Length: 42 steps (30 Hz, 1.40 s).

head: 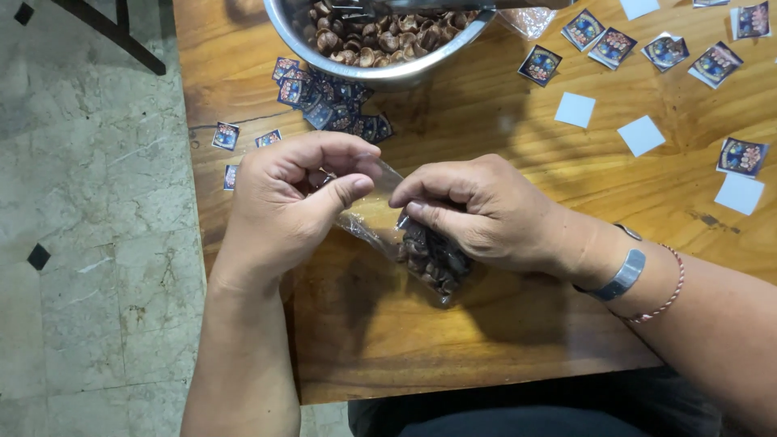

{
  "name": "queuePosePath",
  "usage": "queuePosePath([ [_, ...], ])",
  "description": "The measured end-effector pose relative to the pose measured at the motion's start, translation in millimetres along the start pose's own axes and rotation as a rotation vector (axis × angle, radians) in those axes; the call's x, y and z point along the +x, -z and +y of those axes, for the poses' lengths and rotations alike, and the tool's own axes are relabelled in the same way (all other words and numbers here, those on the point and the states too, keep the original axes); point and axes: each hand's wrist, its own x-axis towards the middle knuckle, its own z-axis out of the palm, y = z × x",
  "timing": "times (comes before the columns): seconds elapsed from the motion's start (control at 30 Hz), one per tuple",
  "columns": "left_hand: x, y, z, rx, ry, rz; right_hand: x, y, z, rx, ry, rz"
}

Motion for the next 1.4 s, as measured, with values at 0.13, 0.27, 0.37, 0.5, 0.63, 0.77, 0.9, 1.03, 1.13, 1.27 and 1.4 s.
queuePosePath([
  [0.13, 2.1, 4.1, 7.7, 0.074, 0.018, -0.067, 0.8, -0.6, -1.9, -0.002, 0.028, 0.016],
  [0.27, 2.3, 5.4, 0.5, 0.131, 0.093, -0.011, 1.1, -1.3, -4.3, 0.053, 0.001, 0.028],
  [0.37, 2.9, 6.9, -3.4, 0.146, 0.077, -0.018, 0.4, -1.7, -3.1, 0.054, -0.011, 0.037],
  [0.5, 2.1, 6.2, 3.5, 0.169, 0.129, -0.032, 0.7, -2.1, -2.3, 0.038, 0.002, 0.044],
  [0.63, 3.1, 4.6, 0.8, 0.059, 0.039, -0.077, 1.1, -1.1, -1.9, 0.071, -0.009, 0.014],
  [0.77, 0.8, 2.2, 5.6, 0.072, 0.094, -0.068, 0.4, -1.2, -3.0, -0.032, 0.058, 0.001],
  [0.9, 0.4, 8.5, -4.6, 0.018, 0.098, -0.077, 1.1, -1.6, -1.3, 0.02, 0.057, 0.017],
  [1.03, 1.1, 12.7, -7.2, 0.02, 0.029, -0.057, 0.9, -2.0, -0.2, 0.008, 0.057, 0.003],
  [1.13, 0.6, 12.2, -9.2, 0.019, 0.024, -0.024, 0.5, -3.2, 2.2, 0.001, 0.073, 0.001],
  [1.27, 1.2, 11.9, -8.1, 0.047, 0.04, -0.051, 0.0, -3.4, 4.8, -0.047, 0.087, -0.011],
  [1.4, 0.8, 13.8, -9.5, 0.077, 0.041, -0.042, 0.3, -3.1, 6.2, 0.0, 0.068, -0.026],
])
